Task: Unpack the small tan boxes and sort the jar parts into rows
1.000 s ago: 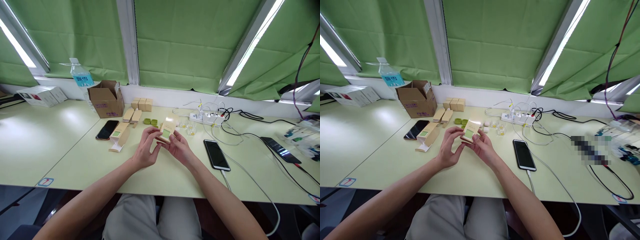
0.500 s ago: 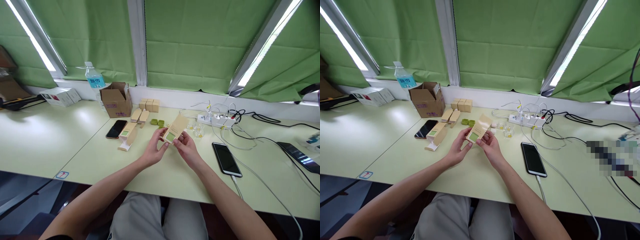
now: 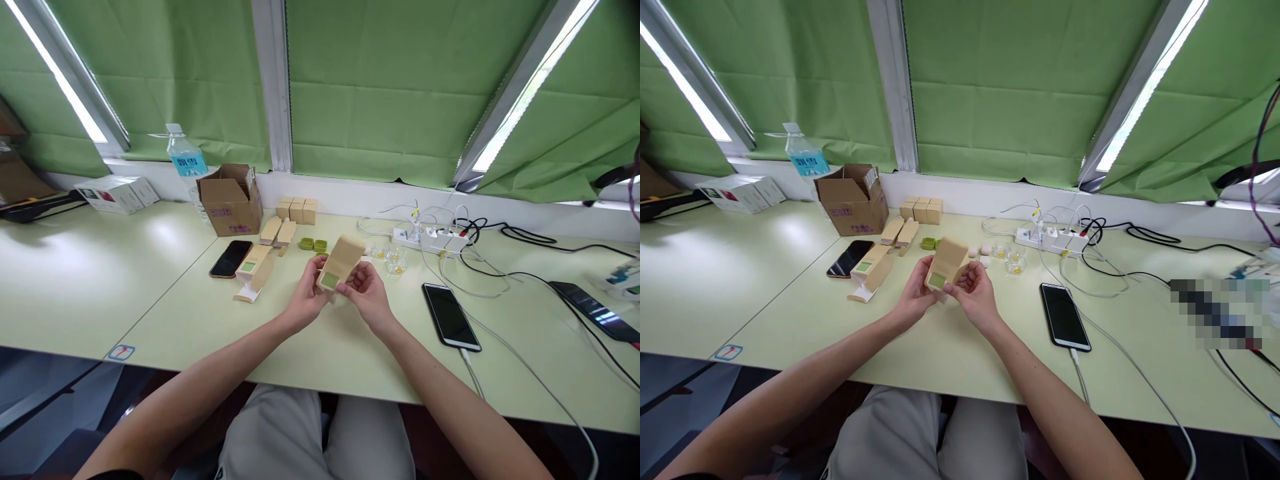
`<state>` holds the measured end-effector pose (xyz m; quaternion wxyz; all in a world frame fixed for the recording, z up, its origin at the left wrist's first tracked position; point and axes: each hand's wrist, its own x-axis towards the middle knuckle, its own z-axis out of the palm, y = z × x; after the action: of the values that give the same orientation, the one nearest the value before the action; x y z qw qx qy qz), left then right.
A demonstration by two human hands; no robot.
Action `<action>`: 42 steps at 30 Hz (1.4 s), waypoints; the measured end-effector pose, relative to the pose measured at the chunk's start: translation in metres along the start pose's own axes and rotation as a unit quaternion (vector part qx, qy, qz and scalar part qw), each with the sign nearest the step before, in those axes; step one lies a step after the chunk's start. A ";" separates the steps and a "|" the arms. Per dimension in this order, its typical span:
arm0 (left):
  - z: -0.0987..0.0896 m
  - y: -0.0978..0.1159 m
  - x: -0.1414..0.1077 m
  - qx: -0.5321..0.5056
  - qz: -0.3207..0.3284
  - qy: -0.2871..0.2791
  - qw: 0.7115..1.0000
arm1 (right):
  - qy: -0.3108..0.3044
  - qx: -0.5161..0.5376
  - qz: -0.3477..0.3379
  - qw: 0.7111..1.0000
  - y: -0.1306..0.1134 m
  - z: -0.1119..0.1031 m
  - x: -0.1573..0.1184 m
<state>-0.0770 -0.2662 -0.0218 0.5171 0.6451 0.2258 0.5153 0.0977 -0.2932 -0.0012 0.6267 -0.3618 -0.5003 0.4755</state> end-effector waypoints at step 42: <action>-0.016 0.018 0.015 0.186 -0.088 0.054 0.977 | 0.023 -0.072 0.050 0.996 0.003 -0.003 -0.003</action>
<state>-0.0900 -0.2538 -0.0003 0.4183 0.6791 0.4008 0.4508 0.0998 -0.2949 -0.0054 0.5855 -0.4416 -0.5001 0.4605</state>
